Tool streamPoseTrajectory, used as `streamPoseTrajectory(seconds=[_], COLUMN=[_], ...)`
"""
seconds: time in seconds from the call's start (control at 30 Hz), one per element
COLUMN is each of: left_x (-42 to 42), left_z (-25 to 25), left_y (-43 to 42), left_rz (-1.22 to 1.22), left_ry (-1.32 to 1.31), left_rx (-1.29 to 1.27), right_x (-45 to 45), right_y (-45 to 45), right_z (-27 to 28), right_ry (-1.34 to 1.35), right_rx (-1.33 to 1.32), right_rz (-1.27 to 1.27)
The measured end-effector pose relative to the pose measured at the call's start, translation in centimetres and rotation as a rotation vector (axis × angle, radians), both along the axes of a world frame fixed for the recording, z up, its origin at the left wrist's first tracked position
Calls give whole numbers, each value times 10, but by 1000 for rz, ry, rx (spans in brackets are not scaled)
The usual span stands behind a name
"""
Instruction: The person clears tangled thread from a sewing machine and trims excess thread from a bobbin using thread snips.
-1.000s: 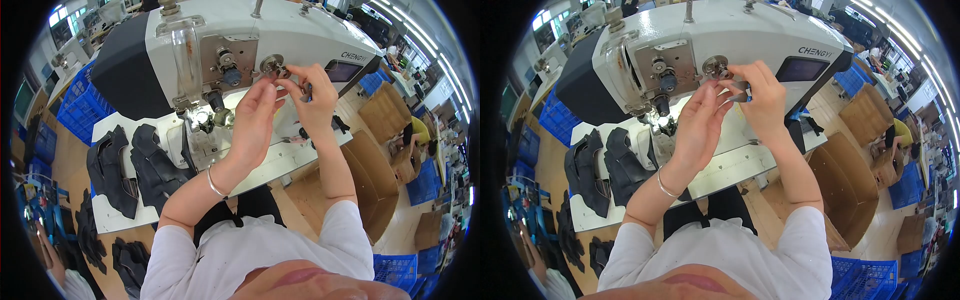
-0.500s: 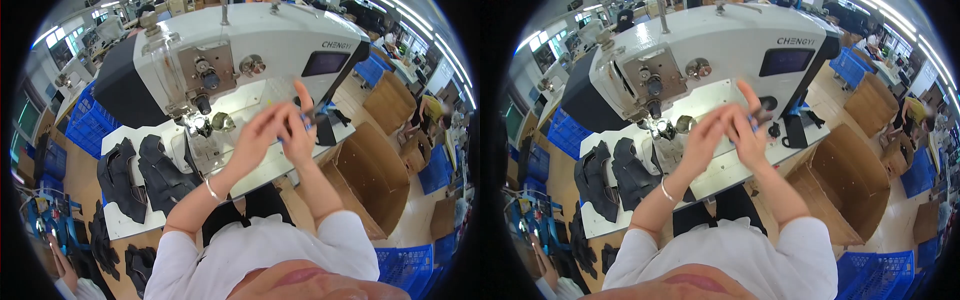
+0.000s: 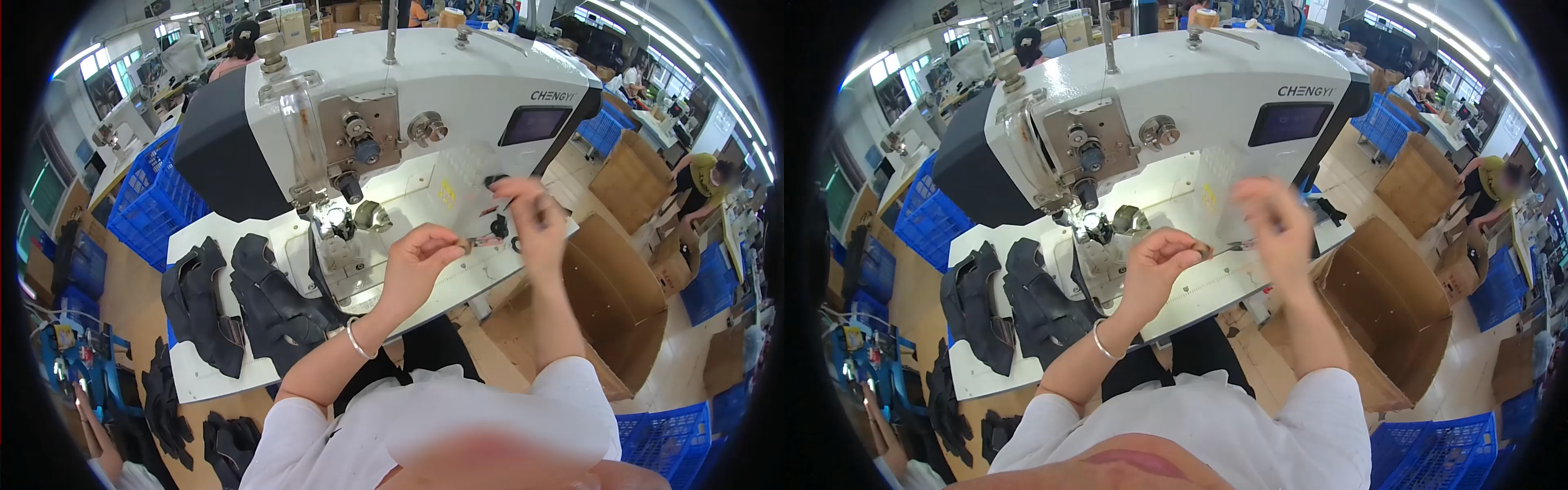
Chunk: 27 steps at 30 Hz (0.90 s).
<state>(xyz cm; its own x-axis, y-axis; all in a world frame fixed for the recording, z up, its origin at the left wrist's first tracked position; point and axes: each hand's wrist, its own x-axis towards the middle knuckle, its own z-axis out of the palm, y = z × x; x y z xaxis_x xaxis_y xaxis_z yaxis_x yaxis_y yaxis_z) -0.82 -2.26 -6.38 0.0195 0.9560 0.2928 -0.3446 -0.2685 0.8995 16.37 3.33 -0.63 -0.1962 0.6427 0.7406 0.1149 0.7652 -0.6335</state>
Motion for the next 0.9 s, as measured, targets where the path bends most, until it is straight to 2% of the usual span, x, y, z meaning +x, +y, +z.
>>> streamPoseTrajectory(seconds=[0.03, 0.07, 0.13, 0.2, 0.27, 0.37, 0.4, 0.5, 0.53, 0.63, 0.77, 0.9], left_x=[0, 1, 3, 6, 9, 11, 10, 10, 11, 14, 17, 28], left_z=[-1, 1, 6, 13, 15, 14, 13, 15, 15, 14, 22, 10], left_y=[0, 0, -5, -10, -13, -13, -13, -15, -15, -15, -19, -22], left_rz=[-27, -37, -56, -68, -90, -123, -131, -136, -139, -89, 9, 58], left_ry=[1, 43, 137, 168, 172, 147, 152, 191, 206, 237, 424, 497], left_rx=[1, 12, 20, 36, 44, 42, 35, 50, 61, 156, 355, 363], right_x=[11, 19, 12, 2, -21, -22, -20, 3, 8, 17, 11, 26], right_y=[8, 30, 49, 94, 82, 96, 98, 115, 116, 108, 91, 80], right_z=[25, 60, 133, 172, 210, 219, 219, 210, 205, 190, 166, 132], right_ry=[81, 27, 19, -164, -561, -779, -814, -639, -508, -365, -245, -65], right_rx=[22, 401, 510, 635, 462, 297, 357, 194, 191, 233, 165, 508], right_rz=[-160, -175, 41, -114, 42, -74, -123, 14, 42, 5, -181, -367])
